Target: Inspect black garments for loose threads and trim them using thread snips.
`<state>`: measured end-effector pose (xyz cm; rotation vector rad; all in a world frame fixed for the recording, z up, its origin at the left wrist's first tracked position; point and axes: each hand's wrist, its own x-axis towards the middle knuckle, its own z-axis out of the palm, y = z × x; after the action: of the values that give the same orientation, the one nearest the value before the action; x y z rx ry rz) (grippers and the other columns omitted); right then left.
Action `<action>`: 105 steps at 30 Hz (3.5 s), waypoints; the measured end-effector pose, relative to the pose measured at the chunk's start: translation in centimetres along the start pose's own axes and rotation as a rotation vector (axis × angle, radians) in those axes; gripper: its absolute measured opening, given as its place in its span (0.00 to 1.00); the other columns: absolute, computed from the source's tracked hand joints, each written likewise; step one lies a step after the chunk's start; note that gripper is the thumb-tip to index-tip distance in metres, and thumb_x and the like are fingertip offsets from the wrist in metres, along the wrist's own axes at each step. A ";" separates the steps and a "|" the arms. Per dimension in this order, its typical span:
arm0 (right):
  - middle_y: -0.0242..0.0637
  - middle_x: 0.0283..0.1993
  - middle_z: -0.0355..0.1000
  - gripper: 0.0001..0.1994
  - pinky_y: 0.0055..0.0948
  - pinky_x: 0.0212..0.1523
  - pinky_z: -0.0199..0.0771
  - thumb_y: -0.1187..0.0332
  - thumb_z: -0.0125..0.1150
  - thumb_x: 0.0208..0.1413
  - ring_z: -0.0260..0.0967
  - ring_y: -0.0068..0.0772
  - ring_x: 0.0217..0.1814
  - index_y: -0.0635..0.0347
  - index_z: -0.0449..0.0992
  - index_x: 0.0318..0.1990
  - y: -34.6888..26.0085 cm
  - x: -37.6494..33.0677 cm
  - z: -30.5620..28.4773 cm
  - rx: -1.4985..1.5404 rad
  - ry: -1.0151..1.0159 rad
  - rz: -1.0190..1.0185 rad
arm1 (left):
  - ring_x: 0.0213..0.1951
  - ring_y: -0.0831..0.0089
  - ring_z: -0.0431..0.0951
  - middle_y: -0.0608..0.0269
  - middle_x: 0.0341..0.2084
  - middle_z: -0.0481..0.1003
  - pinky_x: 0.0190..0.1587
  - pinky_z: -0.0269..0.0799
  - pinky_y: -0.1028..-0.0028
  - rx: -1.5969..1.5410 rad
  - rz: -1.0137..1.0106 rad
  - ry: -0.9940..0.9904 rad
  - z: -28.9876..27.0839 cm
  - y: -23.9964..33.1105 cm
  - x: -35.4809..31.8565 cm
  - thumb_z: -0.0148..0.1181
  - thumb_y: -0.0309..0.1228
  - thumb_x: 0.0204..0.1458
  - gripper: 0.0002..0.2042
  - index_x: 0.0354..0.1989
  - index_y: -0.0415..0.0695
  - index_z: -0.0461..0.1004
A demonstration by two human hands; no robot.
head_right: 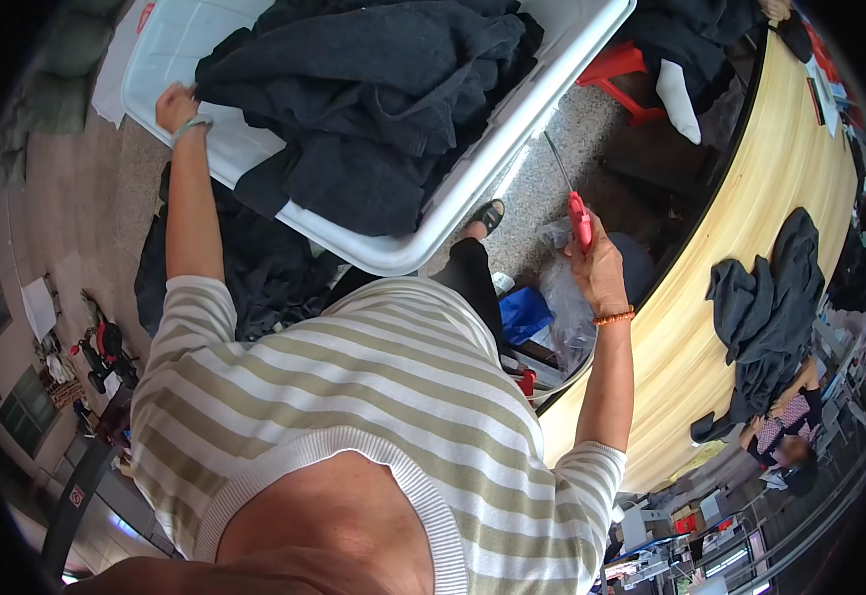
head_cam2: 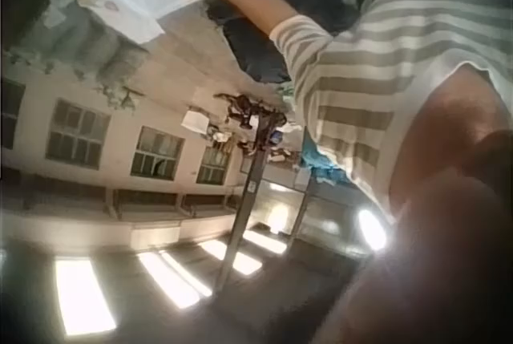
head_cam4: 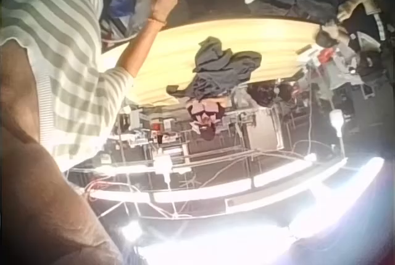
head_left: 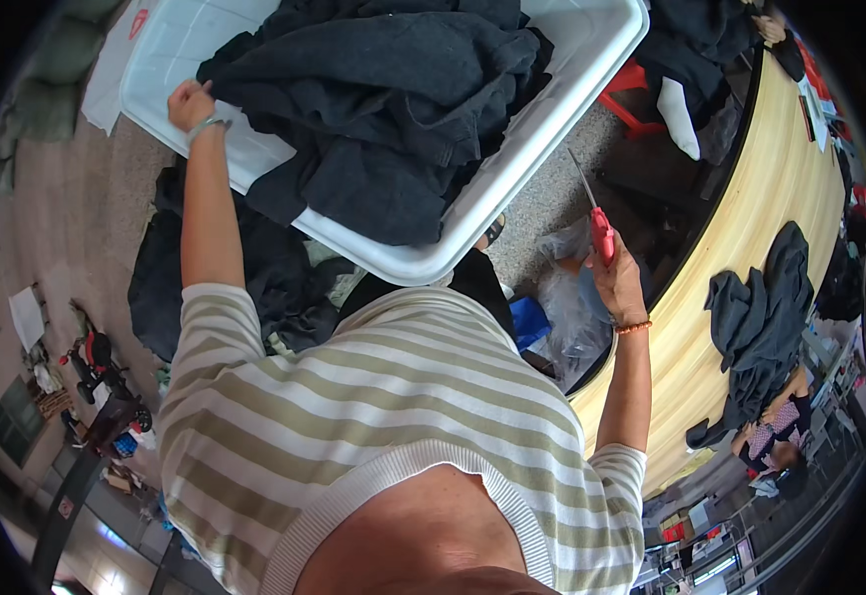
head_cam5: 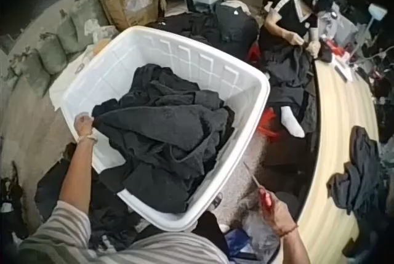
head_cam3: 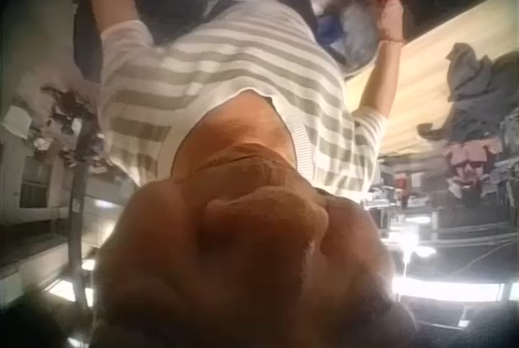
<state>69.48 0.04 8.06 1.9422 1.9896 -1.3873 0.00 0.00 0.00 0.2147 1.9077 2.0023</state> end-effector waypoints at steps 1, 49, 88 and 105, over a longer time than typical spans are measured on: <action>0.35 0.34 0.72 0.21 0.25 0.39 0.69 0.74 0.55 0.56 0.70 0.28 0.33 0.55 0.65 0.58 0.5 0.0 0.3 0.068 0.024 -0.036 | 0.47 0.61 0.73 0.51 0.49 0.67 0.43 0.74 0.63 0.325 0.394 -0.035 1.7 -0.2 -1.6 0.64 0.30 0.50 0.15 0.45 0.39 0.71; 0.38 0.37 0.74 0.21 0.27 0.41 0.72 0.75 0.55 0.57 0.72 0.28 0.37 0.59 0.65 0.59 -0.5 -1.4 1.1 0.075 0.039 -0.134 | 0.32 0.75 0.78 0.60 0.31 0.79 0.37 0.75 0.75 0.269 0.336 -0.672 12.6 3.8 -24.3 0.66 0.33 0.48 0.15 0.41 0.37 0.76; 0.27 0.34 0.70 0.19 0.19 0.34 0.69 0.70 0.52 0.63 0.66 0.16 0.35 0.57 0.64 0.61 -0.6 -3.6 1.3 0.172 0.100 -0.273 | 0.41 0.71 0.77 0.59 0.40 0.77 0.47 0.72 0.73 -0.163 0.728 -1.314 17.4 17.2 -28.4 0.54 0.26 0.52 0.16 0.51 0.40 0.72; 0.43 0.33 0.74 0.16 0.28 0.38 0.73 0.80 0.53 0.55 0.74 0.33 0.34 0.62 0.68 0.51 1.7 -3.2 1.9 0.211 0.186 -0.101 | 0.50 0.58 0.71 0.54 0.45 0.72 0.50 0.69 0.65 0.685 0.934 -0.991 12.7 0.6 -28.0 0.64 0.31 0.49 0.19 0.50 0.44 0.72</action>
<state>70.52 -3.91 7.80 2.1594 2.1258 -1.5508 30.22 1.69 5.41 2.1034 1.7474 1.0181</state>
